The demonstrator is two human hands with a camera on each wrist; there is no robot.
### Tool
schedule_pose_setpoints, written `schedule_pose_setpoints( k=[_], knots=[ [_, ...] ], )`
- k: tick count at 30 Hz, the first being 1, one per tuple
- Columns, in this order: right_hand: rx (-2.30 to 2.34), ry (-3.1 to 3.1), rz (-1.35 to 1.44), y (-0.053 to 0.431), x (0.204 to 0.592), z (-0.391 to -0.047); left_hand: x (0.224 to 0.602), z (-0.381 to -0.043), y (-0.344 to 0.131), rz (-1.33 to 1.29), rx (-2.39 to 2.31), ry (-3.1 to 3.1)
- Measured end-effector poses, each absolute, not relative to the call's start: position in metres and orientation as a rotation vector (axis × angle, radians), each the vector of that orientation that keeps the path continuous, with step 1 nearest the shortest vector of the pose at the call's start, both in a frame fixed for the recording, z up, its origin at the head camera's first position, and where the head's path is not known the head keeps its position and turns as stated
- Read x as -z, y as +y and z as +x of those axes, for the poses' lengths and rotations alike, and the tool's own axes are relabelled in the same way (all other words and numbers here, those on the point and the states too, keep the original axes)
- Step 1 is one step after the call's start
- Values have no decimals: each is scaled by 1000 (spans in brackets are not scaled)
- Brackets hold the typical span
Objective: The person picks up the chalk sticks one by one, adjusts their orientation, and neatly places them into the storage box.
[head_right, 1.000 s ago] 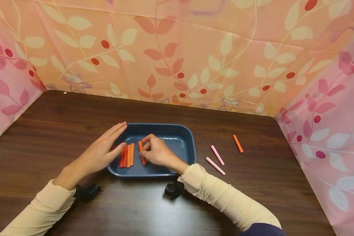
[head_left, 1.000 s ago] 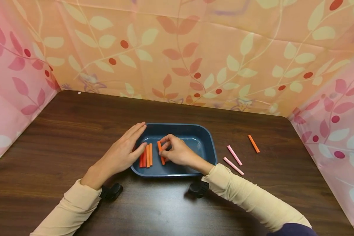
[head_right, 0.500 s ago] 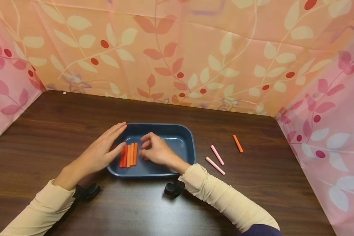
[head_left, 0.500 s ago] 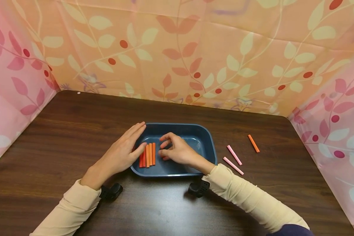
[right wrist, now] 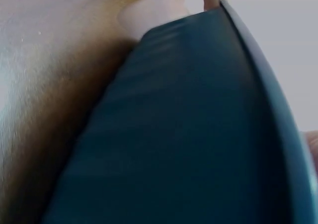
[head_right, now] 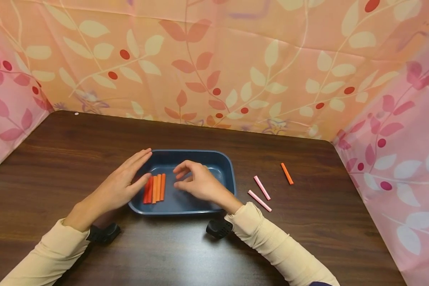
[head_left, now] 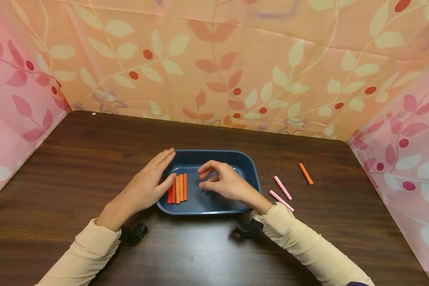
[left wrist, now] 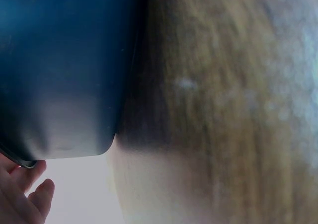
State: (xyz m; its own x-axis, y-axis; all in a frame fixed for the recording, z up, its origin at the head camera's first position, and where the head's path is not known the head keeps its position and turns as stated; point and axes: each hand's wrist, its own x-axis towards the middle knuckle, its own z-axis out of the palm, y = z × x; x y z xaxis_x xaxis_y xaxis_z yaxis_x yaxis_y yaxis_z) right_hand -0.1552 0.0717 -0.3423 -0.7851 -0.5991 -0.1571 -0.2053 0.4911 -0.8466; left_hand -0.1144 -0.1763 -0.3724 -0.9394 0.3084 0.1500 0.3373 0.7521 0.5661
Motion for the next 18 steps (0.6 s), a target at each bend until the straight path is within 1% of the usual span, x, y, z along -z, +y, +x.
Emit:
schedule_pose_setpoints(
  k=[6,18],
  knots=[
    [1265,2341,-680,88,336,-153,374,-115,-176,-547,929,-2882],
    [1418,2317,-624,120,326,-146,374,-114,-177,-547,926,-2884]
  ],
)
